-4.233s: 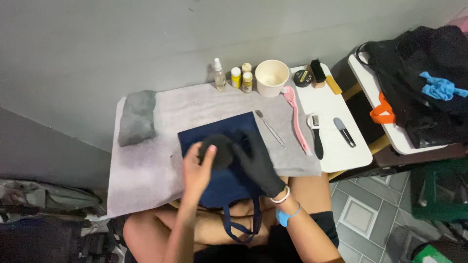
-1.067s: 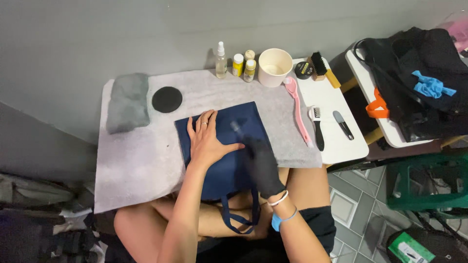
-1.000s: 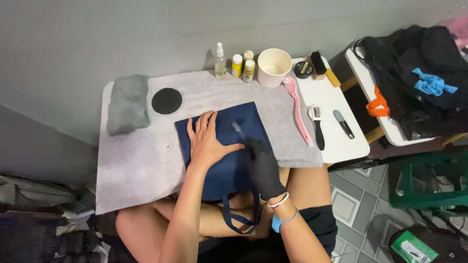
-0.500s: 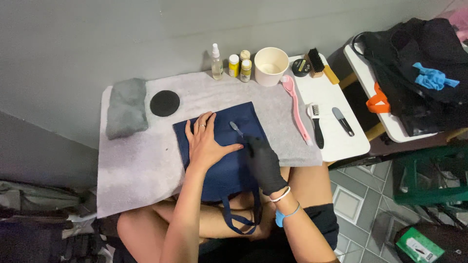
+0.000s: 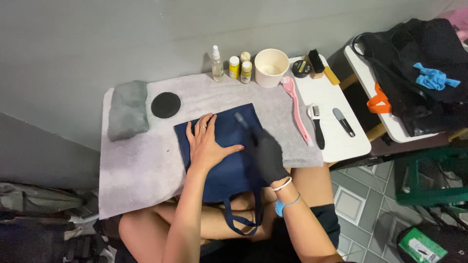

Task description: The person cleans a blue tote bag by applying a white substance with a small brush and wiping it with a cloth. They work on both sides of the bag, repeatedly dipping the brush into a container and wiping the surface.

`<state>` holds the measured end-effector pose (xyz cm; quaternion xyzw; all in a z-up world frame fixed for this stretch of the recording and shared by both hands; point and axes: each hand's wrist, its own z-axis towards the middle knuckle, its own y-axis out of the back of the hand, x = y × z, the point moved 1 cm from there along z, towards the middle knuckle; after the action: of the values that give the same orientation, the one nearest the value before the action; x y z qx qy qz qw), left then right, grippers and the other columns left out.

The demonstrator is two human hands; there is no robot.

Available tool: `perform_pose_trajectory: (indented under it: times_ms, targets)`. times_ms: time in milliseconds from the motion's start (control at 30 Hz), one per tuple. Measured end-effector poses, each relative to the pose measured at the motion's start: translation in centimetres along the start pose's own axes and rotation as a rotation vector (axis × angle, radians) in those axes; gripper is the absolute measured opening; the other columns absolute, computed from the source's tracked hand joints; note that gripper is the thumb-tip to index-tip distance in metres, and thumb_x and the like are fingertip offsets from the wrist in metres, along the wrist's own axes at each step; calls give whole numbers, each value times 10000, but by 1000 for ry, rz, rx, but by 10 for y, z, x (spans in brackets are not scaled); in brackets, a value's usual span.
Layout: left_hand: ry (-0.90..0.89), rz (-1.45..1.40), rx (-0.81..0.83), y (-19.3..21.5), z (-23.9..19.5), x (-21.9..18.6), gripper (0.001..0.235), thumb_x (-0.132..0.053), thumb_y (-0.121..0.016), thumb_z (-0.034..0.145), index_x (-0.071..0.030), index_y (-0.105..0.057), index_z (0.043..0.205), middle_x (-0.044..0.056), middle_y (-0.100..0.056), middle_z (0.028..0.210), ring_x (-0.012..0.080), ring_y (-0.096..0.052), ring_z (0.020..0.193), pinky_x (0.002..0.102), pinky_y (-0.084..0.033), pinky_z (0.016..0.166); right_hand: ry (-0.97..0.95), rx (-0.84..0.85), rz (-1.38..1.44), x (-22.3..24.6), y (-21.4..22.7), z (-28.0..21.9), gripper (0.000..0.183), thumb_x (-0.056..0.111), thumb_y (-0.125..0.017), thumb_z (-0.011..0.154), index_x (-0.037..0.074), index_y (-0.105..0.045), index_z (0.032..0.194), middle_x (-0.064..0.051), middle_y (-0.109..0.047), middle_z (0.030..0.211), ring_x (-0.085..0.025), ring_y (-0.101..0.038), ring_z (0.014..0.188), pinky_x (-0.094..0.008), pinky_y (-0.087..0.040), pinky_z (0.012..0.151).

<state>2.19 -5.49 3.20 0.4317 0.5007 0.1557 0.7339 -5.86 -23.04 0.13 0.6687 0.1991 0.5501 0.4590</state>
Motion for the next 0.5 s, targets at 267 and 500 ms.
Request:
perform_pose_trajectory:
  times_ms: [267, 500]
  targets:
    - [9, -3, 0, 3, -1, -5, 1157, -683, -866, 641, -28, -443, 1496, 119, -398, 1547, 294, -295, 1499, 581, 53, 1258, 18, 49, 2, -1, -4, 13, 402, 322, -577, 976, 190, -626, 1352, -111, -724, 1119, -383, -709, 1059, -567, -590, 866]
    - [19, -15, -4, 4, -1, -6, 1162, -693, -863, 632, -32, -450, 1493, 111, -404, 1549, 284, -298, 1501, 566, 57, 1264, 31, 25, -80, -5, -4, 24, 374, 301, -590, 960, 143, -654, 1294, -147, -714, 1033, -401, -721, 1006, -573, -593, 840]
